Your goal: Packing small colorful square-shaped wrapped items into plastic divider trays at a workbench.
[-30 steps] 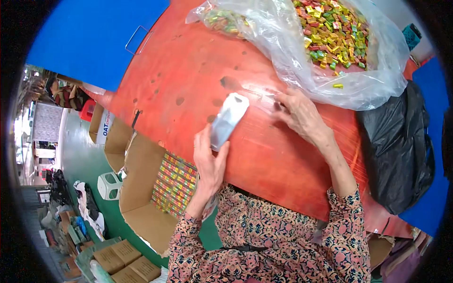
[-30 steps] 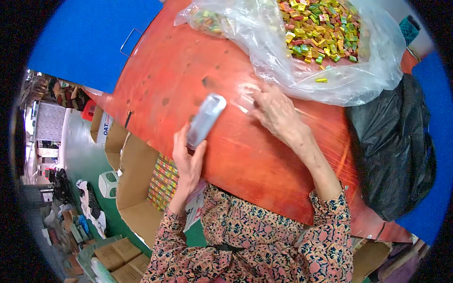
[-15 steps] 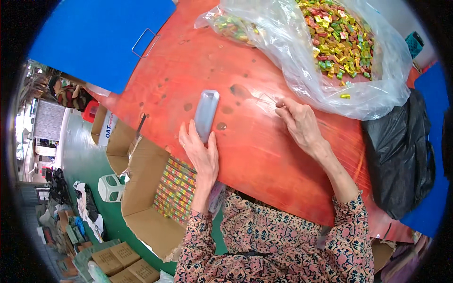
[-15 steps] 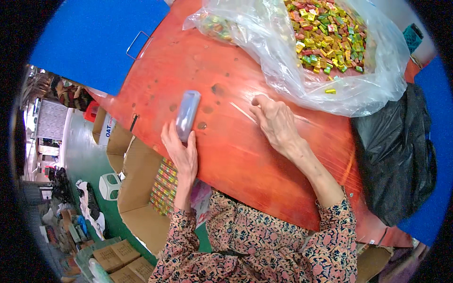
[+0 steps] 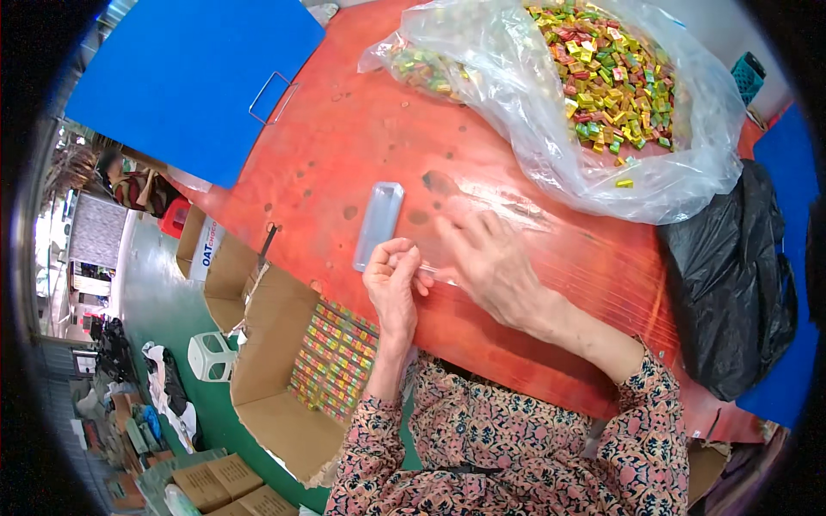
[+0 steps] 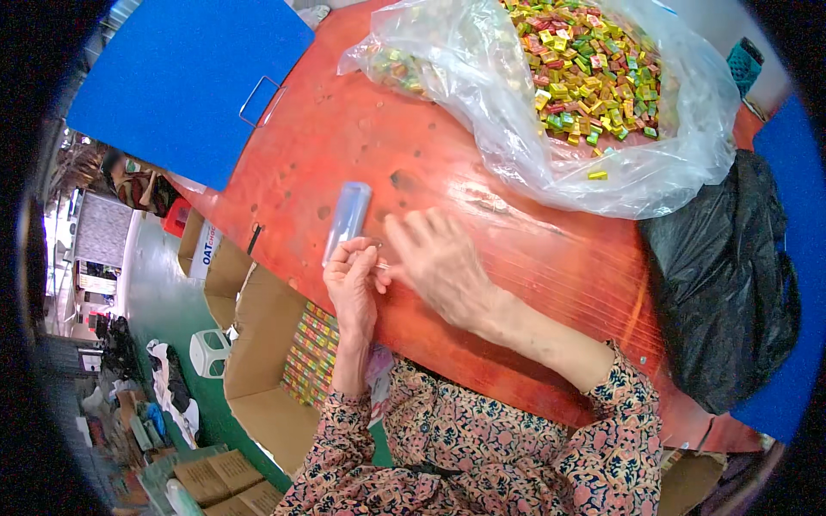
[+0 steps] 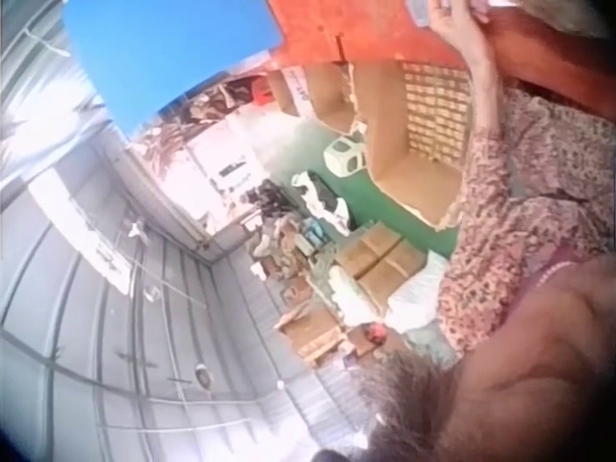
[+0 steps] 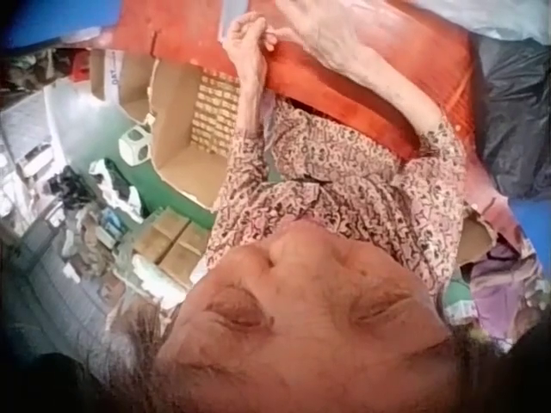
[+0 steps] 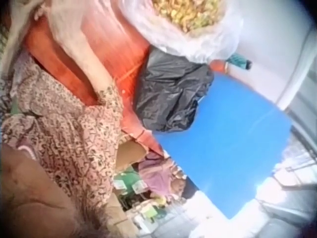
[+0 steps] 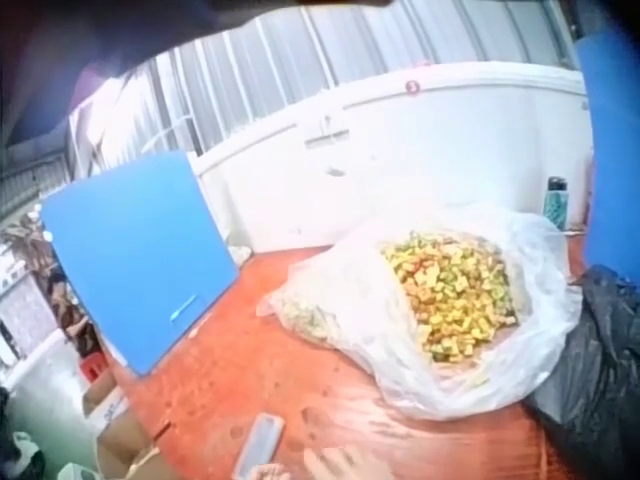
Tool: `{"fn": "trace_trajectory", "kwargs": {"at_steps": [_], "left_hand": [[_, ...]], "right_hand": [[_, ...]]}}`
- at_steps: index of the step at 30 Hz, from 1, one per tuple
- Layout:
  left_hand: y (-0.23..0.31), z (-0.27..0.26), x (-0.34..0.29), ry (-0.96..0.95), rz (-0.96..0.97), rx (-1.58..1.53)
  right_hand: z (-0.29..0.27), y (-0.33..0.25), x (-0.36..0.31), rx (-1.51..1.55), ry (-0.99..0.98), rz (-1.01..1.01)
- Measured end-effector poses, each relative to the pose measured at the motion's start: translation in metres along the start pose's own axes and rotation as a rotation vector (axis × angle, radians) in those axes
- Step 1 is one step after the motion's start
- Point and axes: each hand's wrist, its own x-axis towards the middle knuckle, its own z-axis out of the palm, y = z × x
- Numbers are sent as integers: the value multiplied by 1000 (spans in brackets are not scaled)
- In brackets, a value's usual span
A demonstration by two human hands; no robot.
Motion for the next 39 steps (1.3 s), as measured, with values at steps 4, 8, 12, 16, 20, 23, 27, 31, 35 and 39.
{"fn": "trace_trajectory", "kwargs": {"at_steps": [4,8,12,16,20,23,27,31,35,39], "left_hand": [[11,-10,11,36,4,-90],[15,-17,19,56,-33,-146],[22,-16,22,144,131,-38],[24,-34,19,192,453,650],[-4,-51,24,150,620,1176],[-14,-44,25,152,537,1164],[-14,-42,25,162,559,1190],[-11,-43,22,203,615,1139],[-13,-52,19,221,606,1064],[-8,-52,19,74,333,491]], "right_hand": [[3,-14,-4,-265,2,-344],[11,-7,9,-230,-38,-306],[15,3,36,-186,134,-273],[24,38,82,-194,273,-210],[61,83,124,-257,388,-230],[96,122,126,-370,194,-139],[111,130,126,-394,100,-161],[102,107,124,-277,178,-101],[73,56,96,131,-66,-141],[46,34,68,184,-55,-444]]}}
